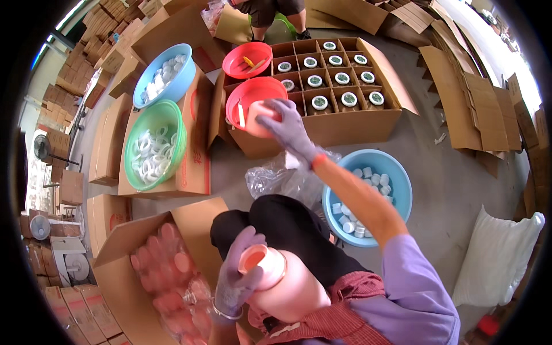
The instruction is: The person sits on the floor and repeatedly fills pink plastic containers with a white substance from a bowl using a scoop. They then place the filled containers into a cardboard box.
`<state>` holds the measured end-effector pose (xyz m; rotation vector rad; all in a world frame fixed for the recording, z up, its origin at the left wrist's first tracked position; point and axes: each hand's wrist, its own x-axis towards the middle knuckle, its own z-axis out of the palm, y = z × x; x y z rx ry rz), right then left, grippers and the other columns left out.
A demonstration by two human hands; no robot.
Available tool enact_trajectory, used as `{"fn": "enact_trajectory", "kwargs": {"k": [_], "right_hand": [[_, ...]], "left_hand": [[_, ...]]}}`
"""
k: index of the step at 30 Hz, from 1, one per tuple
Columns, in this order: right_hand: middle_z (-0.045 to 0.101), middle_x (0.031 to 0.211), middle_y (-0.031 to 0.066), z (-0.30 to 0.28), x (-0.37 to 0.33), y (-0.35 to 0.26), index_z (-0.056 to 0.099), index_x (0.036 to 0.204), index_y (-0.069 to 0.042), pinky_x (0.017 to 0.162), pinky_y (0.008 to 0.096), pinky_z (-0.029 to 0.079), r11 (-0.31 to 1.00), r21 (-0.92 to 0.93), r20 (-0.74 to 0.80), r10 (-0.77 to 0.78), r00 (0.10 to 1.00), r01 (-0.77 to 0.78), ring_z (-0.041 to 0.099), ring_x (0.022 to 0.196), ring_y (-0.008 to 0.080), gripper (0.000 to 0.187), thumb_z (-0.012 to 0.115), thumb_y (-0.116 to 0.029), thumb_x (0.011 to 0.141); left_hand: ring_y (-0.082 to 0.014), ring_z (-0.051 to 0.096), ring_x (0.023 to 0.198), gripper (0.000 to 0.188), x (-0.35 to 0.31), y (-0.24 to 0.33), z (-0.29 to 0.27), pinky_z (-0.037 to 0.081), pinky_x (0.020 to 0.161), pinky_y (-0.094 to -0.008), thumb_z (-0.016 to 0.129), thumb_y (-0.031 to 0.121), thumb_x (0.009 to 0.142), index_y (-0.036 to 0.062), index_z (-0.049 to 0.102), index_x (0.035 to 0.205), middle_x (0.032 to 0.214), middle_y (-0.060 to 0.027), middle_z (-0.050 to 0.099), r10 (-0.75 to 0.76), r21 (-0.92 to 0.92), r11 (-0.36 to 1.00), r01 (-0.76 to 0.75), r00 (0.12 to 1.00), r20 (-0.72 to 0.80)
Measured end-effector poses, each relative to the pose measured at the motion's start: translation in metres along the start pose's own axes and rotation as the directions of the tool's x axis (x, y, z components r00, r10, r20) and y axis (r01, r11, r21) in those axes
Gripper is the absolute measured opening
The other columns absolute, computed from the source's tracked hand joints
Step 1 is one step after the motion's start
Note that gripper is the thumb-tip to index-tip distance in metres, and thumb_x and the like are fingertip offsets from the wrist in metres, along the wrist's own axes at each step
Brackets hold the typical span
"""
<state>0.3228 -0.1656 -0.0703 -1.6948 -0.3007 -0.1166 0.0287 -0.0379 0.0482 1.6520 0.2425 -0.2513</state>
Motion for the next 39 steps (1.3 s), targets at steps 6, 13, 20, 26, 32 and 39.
{"fn": "enact_trajectory", "kwargs": {"k": [6, 13, 20, 26, 32, 39], "right_hand": [[0.045, 0.137, 0.0241, 0.001, 0.123, 0.153, 0.055, 0.131, -0.007, 0.106, 0.0557, 0.037, 0.662, -0.703, 0.128, -0.242, 0.962, 0.26, 0.04, 0.126, 0.0502, 0.058, 0.07, -0.038, 0.084], [0.06, 0.12, 0.0173, 0.089, 0.128, 0.097, 0.063, 0.118, -0.004, 0.089, 0.0478, 0.049, 0.286, -0.826, 0.535, 0.128, 0.835, 0.485, 0.057, 0.114, 0.0372, 0.048, 0.062, -0.04, 0.086], [0.068, 0.105, 0.0253, 0.146, 0.142, 0.148, 0.059, 0.119, 0.002, 0.083, 0.0448, 0.057, 0.539, -0.84, 0.255, 0.289, 0.923, 0.064, 0.07, 0.097, 0.0364, 0.041, 0.057, -0.024, 0.087], [0.065, 0.09, 0.0134, 0.066, 0.138, 0.122, 0.053, 0.13, 0.001, 0.064, 0.0375, 0.054, 0.932, -0.246, 0.208, 0.32, 0.924, -0.267, 0.065, 0.069, 0.025, 0.046, 0.047, -0.011, 0.087], [0.051, 0.077, -0.0017, 0.004, 0.017, -0.056, 0.045, 0.144, -0.009, 0.049, 0.0206, 0.041, 0.862, 0.032, 0.615, 0.382, 0.69, -0.506, 0.046, 0.058, 0.0037, 0.051, 0.056, -0.024, 0.097], [0.06, 0.084, 0.0042, -0.067, -0.09, -0.175, 0.044, 0.129, 0.0, 0.057, 0.0238, 0.049, 0.896, 0.23, 0.696, 0.121, 0.708, -0.379, 0.058, 0.062, 0.0084, 0.034, 0.046, -0.017, 0.1]], "left_hand": [[-0.0267, 0.06, 0.114, 0.084, 0.016, -0.016, -0.011, 0.05, 0.097, -0.0357, 0.082, 0.017, 0.08, -0.0053, 0.032, 0.144, 0.13, -0.0208, 0.053, 0.087, 0.152, 0.983, -0.104, 0.989, 0.116], [-0.0214, 0.049, 0.127, 0.093, 0.016, -0.027, -0.028, 0.039, 0.108, -0.0341, 0.085, 0.014, 0.074, -0.0012, 0.03, 0.147, 0.139, -0.0142, 0.051, -0.184, -0.188, 0.966, 0.178, 0.983, -0.016], [-0.0213, 0.052, 0.124, 0.084, 0.031, -0.015, -0.042, 0.038, 0.109, -0.0367, 0.084, 0.01, 0.07, 0.0004, 0.041, 0.142, 0.131, -0.011, 0.056, -0.326, -0.175, 0.914, 0.366, 0.919, 0.22], [-0.0205, 0.053, 0.121, 0.08, 0.035, -0.022, -0.04, 0.043, 0.105, -0.034, 0.081, 0.021, 0.081, -0.0023, 0.037, 0.143, 0.131, -0.0128, 0.053, -0.273, -0.325, 0.859, 0.395, 0.891, 0.363], [-0.0156, 0.054, 0.119, 0.073, 0.021, 0.016, -0.057, 0.04, 0.107, -0.0314, 0.089, 0.013, 0.069, 0.0013, 0.053, 0.132, 0.126, -0.0061, 0.059, -0.163, -0.217, 0.956, 0.2, 0.971, 0.175], [-0.0359, 0.044, 0.128, 0.078, 0.031, 0.047, -0.051, 0.034, 0.112, -0.0497, 0.089, 0.02, 0.059, 0.0051, 0.054, 0.128, 0.132, -0.0138, 0.05, 0.719, 0.791, 0.463, -0.4, 0.691, -0.071]]}}
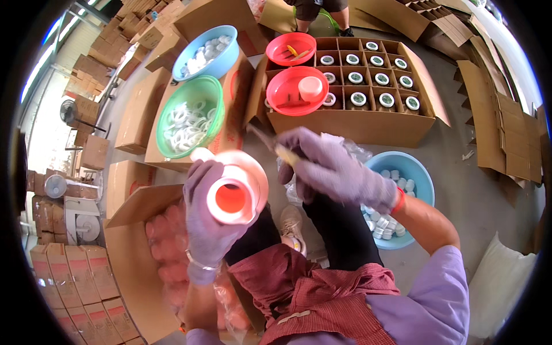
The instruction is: The person sits on the floor and repeatedly fills pink plastic containers with a white substance from a bowl using a scoop. They then place the filled containers into a cardboard box.
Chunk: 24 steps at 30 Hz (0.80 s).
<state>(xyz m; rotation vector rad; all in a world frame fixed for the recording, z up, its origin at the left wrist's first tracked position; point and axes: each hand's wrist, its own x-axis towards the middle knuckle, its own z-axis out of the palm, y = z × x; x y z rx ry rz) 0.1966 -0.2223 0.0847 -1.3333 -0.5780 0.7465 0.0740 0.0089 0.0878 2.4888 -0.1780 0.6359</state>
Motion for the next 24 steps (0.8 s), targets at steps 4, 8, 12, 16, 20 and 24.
{"fn": "enact_trajectory", "kwargs": {"k": [4, 8, 12, 16, 20, 24], "right_hand": [[0.057, 0.075, 0.0171, 0.022, -0.031, 0.011, 0.05, 0.118, -0.001, 0.063, 0.0402, 0.048, 0.821, -0.482, 0.17, -0.254, 0.952, 0.305, 0.062, 0.067, 0.0336, 0.026, 0.055, -0.012, 0.095], [0.06, 0.069, 0.0185, 0.038, -0.038, 0.021, 0.052, 0.104, -0.003, 0.058, 0.0461, 0.047, 0.667, -0.662, 0.154, -0.325, 0.933, 0.342, 0.063, 0.065, 0.0376, 0.017, 0.055, -0.018, 0.097], [0.056, 0.061, 0.0169, 0.048, -0.04, 0.025, 0.052, 0.094, -0.002, 0.053, 0.0473, 0.046, 0.556, -0.774, 0.142, -0.314, 0.939, 0.303, 0.06, 0.057, 0.0376, 0.016, 0.054, -0.018, 0.096], [0.058, 0.059, 0.0183, 0.056, -0.04, 0.028, 0.052, 0.088, -0.001, 0.053, 0.0476, 0.047, 0.62, -0.74, 0.108, -0.273, 0.956, 0.26, 0.061, 0.057, 0.0371, 0.017, 0.052, -0.016, 0.096], [0.062, 0.064, 0.017, 0.062, -0.035, 0.033, 0.056, 0.093, -0.001, 0.054, 0.041, 0.052, 0.836, -0.545, 0.112, -0.002, 0.994, 0.063, 0.066, 0.055, 0.0295, 0.022, 0.048, -0.021, 0.1], [0.062, 0.064, 0.009, 0.064, -0.029, 0.001, 0.057, 0.102, 0.002, 0.044, 0.0313, 0.054, 0.883, -0.262, 0.206, 0.446, 0.871, -0.39, 0.064, 0.051, 0.0176, 0.035, 0.041, -0.029, 0.103]], "left_hand": [[-0.0368, 0.041, 0.131, 0.08, -0.002, 0.011, 0.001, 0.026, 0.111, -0.0584, 0.087, 0.021, 0.055, 0.012, 0.056, 0.128, 0.133, -0.0076, 0.049, 0.147, 0.348, 0.931, -0.108, 0.985, -0.087], [-0.0357, 0.04, 0.133, 0.073, -0.008, 0.021, 0.008, 0.023, 0.113, -0.0597, 0.085, 0.024, 0.061, 0.0154, 0.059, 0.128, 0.133, -0.0034, 0.051, 0.178, 0.411, 0.904, -0.117, 0.977, -0.114], [-0.0354, 0.04, 0.133, 0.067, -0.017, 0.026, 0.007, 0.021, 0.112, -0.0627, 0.082, 0.021, 0.063, 0.0171, 0.061, 0.126, 0.132, 0.0, 0.053, 0.218, 0.53, 0.839, -0.122, 0.968, -0.123], [-0.036, 0.041, 0.134, 0.064, -0.023, 0.024, 0.013, 0.021, 0.112, -0.064, 0.081, 0.028, 0.067, 0.0156, 0.061, 0.126, 0.131, -0.0004, 0.055, 0.277, 0.632, 0.761, -0.147, 0.955, -0.111], [-0.0367, 0.04, 0.135, 0.066, -0.029, 0.015, 0.012, 0.021, 0.115, -0.0615, 0.08, 0.038, 0.073, 0.0122, 0.058, 0.129, 0.133, -0.0024, 0.054, 0.331, 0.708, 0.684, -0.176, 0.94, -0.086], [-0.0378, 0.041, 0.134, 0.045, -0.031, 0.007, 0.021, 0.02, 0.112, -0.0689, 0.073, 0.031, 0.079, 0.0146, 0.064, 0.12, 0.13, 0.001, 0.058, 0.332, 0.636, 0.76, -0.136, 0.922, -0.199]]}}
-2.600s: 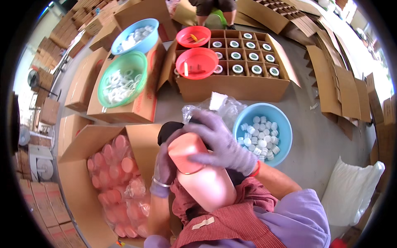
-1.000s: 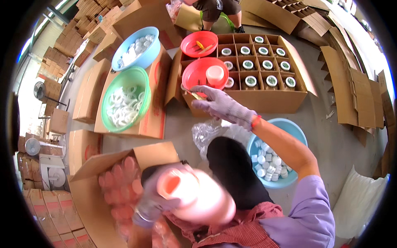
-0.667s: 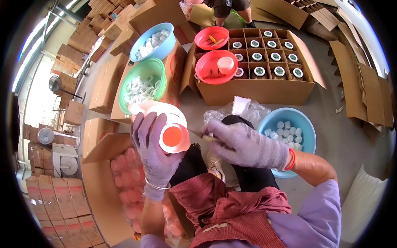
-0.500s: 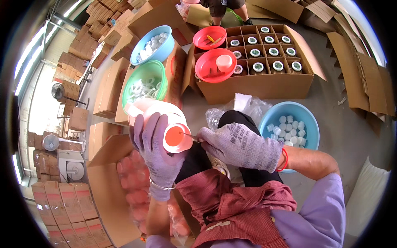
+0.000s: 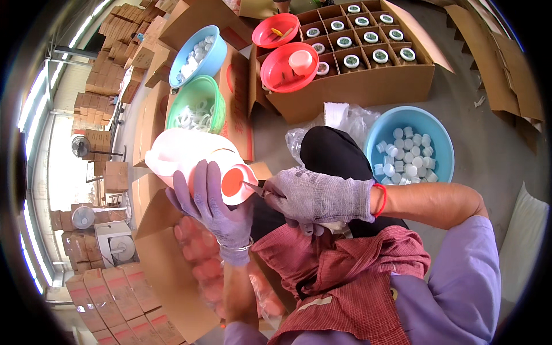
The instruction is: The person sits on the floor and repeatedly fills pink plastic containers with a white substance from a bowl using a scoop. They then place the filled containers into a cardboard box.
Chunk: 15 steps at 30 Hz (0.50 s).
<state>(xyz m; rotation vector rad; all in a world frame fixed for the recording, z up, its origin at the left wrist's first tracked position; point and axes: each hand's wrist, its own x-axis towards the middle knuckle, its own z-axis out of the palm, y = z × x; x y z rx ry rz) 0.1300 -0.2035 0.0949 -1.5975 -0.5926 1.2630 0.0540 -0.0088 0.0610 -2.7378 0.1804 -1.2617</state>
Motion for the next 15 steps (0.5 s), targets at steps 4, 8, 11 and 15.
{"fn": "enact_trajectory", "kwargs": {"k": [4, 8, 11, 15], "right_hand": [[0.062, 0.07, 0.0049, -0.001, 0.005, 0.008, 0.058, 0.106, -0.001, 0.044, 0.0278, 0.054, 0.984, 0.171, 0.118, 0.029, 0.993, -0.049, 0.062, 0.051, 0.0134, 0.036, 0.043, -0.033, 0.102], [0.059, 0.071, 0.0024, -0.001, 0.009, 0.013, 0.058, 0.106, -0.002, 0.043, 0.0257, 0.05, 0.943, 0.33, 0.218, -0.025, 0.976, -0.049, 0.057, 0.051, 0.0106, 0.034, 0.045, -0.033, 0.101], [0.056, 0.07, 0.0004, 0.007, 0.016, 0.018, 0.059, 0.109, -0.003, 0.039, 0.0232, 0.043, 0.84, 0.532, 0.305, -0.072, 0.95, -0.107, 0.05, 0.047, 0.0076, 0.032, 0.047, -0.032, 0.101], [0.049, 0.065, -0.0008, 0.016, 0.02, 0.02, 0.061, 0.117, -0.008, 0.034, 0.0199, 0.032, 0.632, 0.738, 0.413, -0.148, 0.899, -0.235, 0.039, 0.041, 0.0042, 0.03, 0.048, -0.031, 0.104]], "left_hand": [[-0.0387, 0.04, 0.134, 0.043, -0.004, -0.005, 0.005, 0.021, 0.112, -0.0697, 0.071, 0.035, 0.083, 0.013, 0.063, 0.119, 0.129, -0.0005, 0.058, 0.029, 0.02, 0.999, -0.029, 1.0, 0.001], [-0.0413, 0.041, 0.132, 0.048, -0.013, -0.01, 0.015, 0.024, 0.111, -0.0677, 0.062, 0.046, 0.09, 0.0087, 0.061, 0.121, 0.127, -0.0058, 0.058, -0.001, -0.032, 0.999, 0.001, 1.0, -0.019], [-0.0437, 0.042, 0.128, 0.06, -0.009, -0.005, 0.015, 0.028, 0.11, -0.065, 0.05, 0.057, 0.094, 0.0041, 0.058, 0.122, 0.126, -0.0112, 0.057, -0.037, -0.129, 0.991, 0.028, 0.997, -0.075], [-0.045, 0.043, 0.127, 0.071, -0.01, -0.017, 0.022, 0.033, 0.108, -0.0613, 0.042, 0.063, 0.095, 0.0003, 0.053, 0.127, 0.13, -0.0142, 0.054, 0.045, -0.113, 0.992, -0.06, 0.991, -0.127]]}}
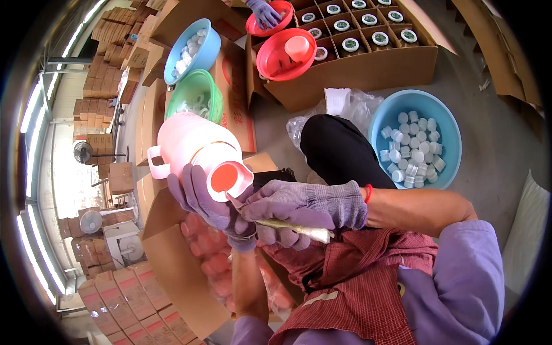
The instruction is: The person sits on the floor and repeatedly fills pink plastic containers with a white substance from a bowl using a scoop. They then place the filled containers into a cardboard box.
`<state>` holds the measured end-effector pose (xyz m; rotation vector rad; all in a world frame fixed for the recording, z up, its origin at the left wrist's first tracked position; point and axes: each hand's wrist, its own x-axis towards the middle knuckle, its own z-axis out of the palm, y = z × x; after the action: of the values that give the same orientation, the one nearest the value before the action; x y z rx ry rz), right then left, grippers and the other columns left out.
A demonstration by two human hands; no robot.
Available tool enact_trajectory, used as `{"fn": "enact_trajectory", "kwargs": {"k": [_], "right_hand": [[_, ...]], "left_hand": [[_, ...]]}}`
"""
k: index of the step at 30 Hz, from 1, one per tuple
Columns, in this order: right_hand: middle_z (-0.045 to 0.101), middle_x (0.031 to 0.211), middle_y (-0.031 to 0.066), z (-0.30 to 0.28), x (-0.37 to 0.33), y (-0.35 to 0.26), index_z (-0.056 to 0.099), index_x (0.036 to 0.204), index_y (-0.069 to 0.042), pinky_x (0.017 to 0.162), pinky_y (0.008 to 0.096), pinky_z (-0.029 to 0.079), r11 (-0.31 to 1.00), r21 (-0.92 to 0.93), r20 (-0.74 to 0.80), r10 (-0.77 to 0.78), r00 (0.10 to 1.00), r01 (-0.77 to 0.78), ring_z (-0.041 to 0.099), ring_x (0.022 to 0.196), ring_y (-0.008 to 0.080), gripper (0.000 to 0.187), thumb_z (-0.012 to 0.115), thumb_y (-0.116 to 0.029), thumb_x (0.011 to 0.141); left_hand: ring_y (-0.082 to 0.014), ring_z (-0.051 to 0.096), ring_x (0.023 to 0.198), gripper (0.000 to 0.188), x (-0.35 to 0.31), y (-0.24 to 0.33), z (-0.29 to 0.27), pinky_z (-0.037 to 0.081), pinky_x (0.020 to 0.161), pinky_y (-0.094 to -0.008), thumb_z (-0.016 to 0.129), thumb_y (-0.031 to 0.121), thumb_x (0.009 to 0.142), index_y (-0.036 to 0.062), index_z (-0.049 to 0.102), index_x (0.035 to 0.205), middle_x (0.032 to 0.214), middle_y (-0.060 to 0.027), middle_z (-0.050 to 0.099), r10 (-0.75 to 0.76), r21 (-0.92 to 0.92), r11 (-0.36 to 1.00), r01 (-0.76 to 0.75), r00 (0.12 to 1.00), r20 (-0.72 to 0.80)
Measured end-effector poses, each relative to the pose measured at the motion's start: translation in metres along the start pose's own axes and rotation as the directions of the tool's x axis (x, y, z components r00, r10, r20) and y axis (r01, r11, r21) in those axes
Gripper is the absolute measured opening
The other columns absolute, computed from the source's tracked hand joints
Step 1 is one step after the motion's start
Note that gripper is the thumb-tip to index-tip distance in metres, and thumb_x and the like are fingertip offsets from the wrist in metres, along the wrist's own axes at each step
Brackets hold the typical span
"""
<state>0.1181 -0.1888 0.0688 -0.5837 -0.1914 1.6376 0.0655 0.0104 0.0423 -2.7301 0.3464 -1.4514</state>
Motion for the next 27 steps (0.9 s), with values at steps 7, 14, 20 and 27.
{"fn": "enact_trajectory", "kwargs": {"k": [7, 14, 20, 27], "right_hand": [[0.05, 0.069, 0.0031, -0.001, 0.038, 0.054, 0.047, 0.134, 0.002, 0.029, 0.0184, 0.029, 0.642, 0.767, 0.411, -0.475, 0.778, -0.013, 0.038, 0.035, 0.0058, 0.041, 0.03, -0.026, 0.109], [0.056, 0.065, 0.0056, 0.027, 0.015, 0.04, 0.051, 0.112, 0.0, 0.033, 0.0239, 0.039, 0.687, 0.669, 0.056, -0.426, 0.903, 0.282, 0.049, 0.039, 0.0122, 0.033, 0.037, -0.029, 0.107], [0.065, 0.074, 0.0089, 0.023, -0.015, 0.011, 0.056, 0.116, 0.003, 0.045, 0.0244, 0.049, 0.909, 0.174, -0.194, -0.346, 0.918, 0.379, 0.061, 0.048, 0.0162, 0.033, 0.047, -0.027, 0.104], [0.064, 0.072, 0.0084, 0.027, -0.023, -0.013, 0.057, 0.093, 0.003, 0.05, 0.0302, 0.052, 0.943, -0.18, -0.272, -0.32, 0.908, 0.279, 0.063, 0.056, 0.0143, 0.029, 0.049, -0.024, 0.098]], "left_hand": [[-0.0453, 0.042, 0.128, 0.072, -0.009, 0.009, 0.009, 0.035, 0.108, -0.0587, 0.041, 0.063, 0.097, -0.0005, 0.051, 0.129, 0.132, -0.015, 0.052, -0.026, -0.051, 0.998, 0.025, 1.0, -0.01], [-0.0455, 0.042, 0.13, 0.07, -0.016, 0.02, 0.019, 0.036, 0.108, -0.0569, 0.04, 0.061, 0.098, -0.0005, 0.05, 0.13, 0.134, -0.0155, 0.051, -0.157, -0.16, 0.975, 0.155, 0.988, 0.005], [-0.0456, 0.041, 0.131, 0.069, -0.011, 0.025, 0.025, 0.037, 0.108, -0.0553, 0.04, 0.059, 0.099, -0.0006, 0.05, 0.131, 0.135, -0.0159, 0.051, -0.24, -0.236, 0.943, 0.236, 0.971, 0.012], [-0.045, 0.042, 0.131, 0.066, -0.032, 0.01, 0.031, 0.038, 0.108, -0.0547, 0.038, 0.056, 0.101, -0.0007, 0.049, 0.131, 0.135, -0.0161, 0.051, -0.102, -0.171, 0.98, 0.106, 0.994, 0.033]]}}
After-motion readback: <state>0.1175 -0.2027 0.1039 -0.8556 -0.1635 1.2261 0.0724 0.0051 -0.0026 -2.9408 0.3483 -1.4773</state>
